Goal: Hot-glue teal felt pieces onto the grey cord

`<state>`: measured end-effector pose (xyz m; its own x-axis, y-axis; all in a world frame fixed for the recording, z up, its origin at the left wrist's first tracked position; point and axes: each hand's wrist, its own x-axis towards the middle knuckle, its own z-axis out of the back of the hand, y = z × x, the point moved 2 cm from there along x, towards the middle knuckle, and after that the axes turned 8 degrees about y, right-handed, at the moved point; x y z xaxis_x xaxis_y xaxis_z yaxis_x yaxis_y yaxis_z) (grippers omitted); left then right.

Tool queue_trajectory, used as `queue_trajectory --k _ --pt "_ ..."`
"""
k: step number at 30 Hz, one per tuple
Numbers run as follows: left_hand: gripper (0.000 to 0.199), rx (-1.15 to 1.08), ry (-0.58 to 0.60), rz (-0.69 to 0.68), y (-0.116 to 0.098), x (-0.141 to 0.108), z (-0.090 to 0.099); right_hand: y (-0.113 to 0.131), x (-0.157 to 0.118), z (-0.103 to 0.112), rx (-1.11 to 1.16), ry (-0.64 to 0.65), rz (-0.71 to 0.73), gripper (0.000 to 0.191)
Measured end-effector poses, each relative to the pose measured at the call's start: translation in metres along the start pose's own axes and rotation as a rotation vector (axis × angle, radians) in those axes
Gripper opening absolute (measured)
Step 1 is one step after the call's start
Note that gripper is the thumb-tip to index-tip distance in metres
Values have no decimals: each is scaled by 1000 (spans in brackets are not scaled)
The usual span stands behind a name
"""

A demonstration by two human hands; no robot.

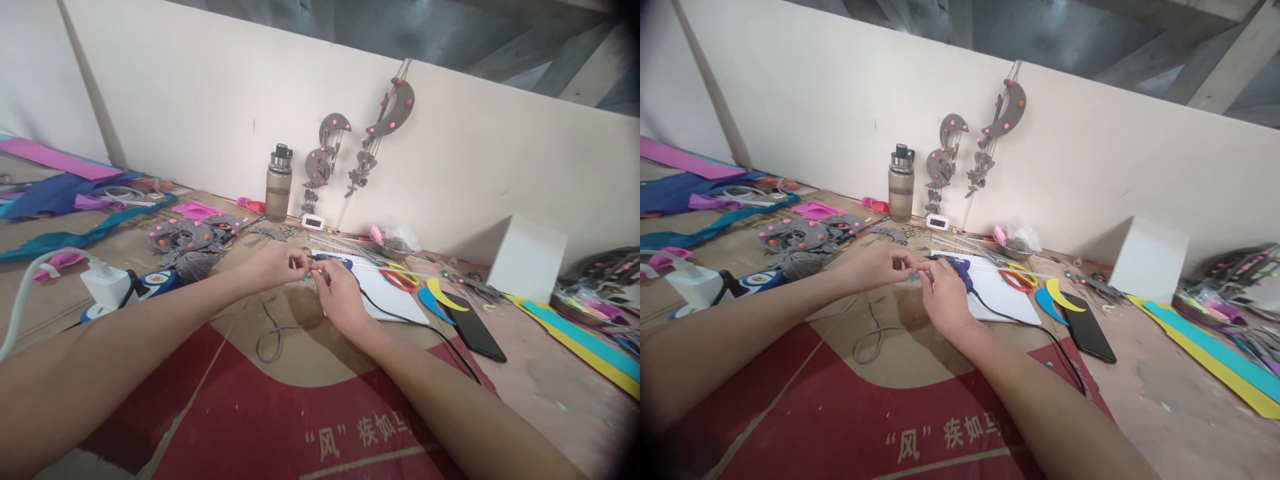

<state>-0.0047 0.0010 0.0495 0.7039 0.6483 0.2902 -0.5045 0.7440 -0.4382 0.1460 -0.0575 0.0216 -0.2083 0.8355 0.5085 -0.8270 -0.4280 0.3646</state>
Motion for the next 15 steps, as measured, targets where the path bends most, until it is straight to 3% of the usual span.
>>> queue_trajectory --k 3,7,15 --pt "17 -115 -5 76 0 0 1 -1 1 0 62 -32 -10 15" --pt "18 -312 72 163 -4 -3 -1 -2 2 0 100 -53 -12 14" --pt "25 -563 182 132 1 -1 -4 -6 4 1 99 -56 -74 12"
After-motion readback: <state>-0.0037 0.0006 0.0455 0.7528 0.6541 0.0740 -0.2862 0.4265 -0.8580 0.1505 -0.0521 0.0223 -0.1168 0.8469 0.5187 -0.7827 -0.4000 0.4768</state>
